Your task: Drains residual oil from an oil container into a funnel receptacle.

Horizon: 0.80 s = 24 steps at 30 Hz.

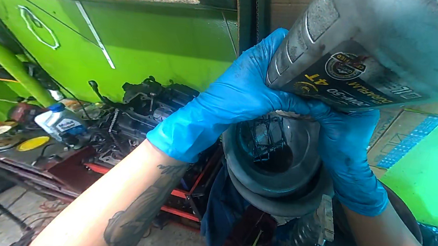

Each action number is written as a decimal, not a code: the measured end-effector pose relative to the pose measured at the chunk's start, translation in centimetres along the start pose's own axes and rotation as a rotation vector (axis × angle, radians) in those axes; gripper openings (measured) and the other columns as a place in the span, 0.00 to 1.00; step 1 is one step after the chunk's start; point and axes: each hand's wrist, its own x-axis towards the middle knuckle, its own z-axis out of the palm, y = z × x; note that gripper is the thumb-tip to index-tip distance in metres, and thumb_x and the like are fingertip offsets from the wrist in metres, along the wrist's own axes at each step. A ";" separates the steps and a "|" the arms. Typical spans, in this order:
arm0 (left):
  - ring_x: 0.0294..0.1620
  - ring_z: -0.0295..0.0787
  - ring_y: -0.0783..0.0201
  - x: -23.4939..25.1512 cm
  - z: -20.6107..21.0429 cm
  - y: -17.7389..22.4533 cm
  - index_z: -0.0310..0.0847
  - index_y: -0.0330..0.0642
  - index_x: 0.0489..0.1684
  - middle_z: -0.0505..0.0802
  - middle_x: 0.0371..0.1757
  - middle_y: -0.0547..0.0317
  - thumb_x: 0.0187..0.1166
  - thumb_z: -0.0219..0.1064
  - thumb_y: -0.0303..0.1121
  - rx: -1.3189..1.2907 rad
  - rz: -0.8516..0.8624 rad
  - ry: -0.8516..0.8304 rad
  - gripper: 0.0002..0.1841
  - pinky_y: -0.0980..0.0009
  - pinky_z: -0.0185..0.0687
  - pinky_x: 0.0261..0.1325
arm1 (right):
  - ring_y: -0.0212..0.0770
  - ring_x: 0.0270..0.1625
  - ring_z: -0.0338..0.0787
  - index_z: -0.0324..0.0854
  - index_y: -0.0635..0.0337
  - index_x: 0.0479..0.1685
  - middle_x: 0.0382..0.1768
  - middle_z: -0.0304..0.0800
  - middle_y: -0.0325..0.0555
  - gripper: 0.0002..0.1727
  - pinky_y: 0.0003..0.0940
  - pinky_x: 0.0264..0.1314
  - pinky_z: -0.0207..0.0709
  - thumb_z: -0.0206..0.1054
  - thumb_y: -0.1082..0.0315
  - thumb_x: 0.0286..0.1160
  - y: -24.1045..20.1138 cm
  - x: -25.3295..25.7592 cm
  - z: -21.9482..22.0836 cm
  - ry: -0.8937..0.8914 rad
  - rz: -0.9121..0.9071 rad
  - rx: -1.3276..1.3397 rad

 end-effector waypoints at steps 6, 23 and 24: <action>0.65 0.88 0.69 -1.5 1.0 -0.3 0.71 0.50 0.73 0.90 0.61 0.65 0.47 0.95 0.43 -0.011 -0.040 0.010 0.48 0.65 0.89 0.68 | 0.36 0.55 0.95 0.80 0.59 0.57 0.49 0.95 0.39 0.30 0.37 0.64 0.91 0.86 0.81 0.50 -0.3 -0.8 -0.1 -0.017 0.005 -0.035; 0.58 0.88 0.83 -1.6 3.3 12.4 0.77 0.43 0.62 0.93 0.53 0.73 0.44 0.91 0.24 -0.052 -0.267 0.039 0.39 0.82 0.84 0.67 | 0.31 0.55 0.95 0.81 0.54 0.56 0.50 0.95 0.32 0.30 0.33 0.65 0.90 0.87 0.78 0.49 0.1 -2.5 -1.0 -0.005 0.062 -0.107; 0.58 0.88 0.83 -1.6 3.5 13.4 0.77 0.40 0.61 0.93 0.52 0.71 0.45 0.91 0.23 -0.040 -0.247 0.051 0.38 0.82 0.84 0.66 | 0.32 0.55 0.95 0.81 0.56 0.56 0.50 0.95 0.33 0.30 0.34 0.65 0.91 0.87 0.77 0.49 0.2 -2.6 -1.1 -0.009 0.069 -0.108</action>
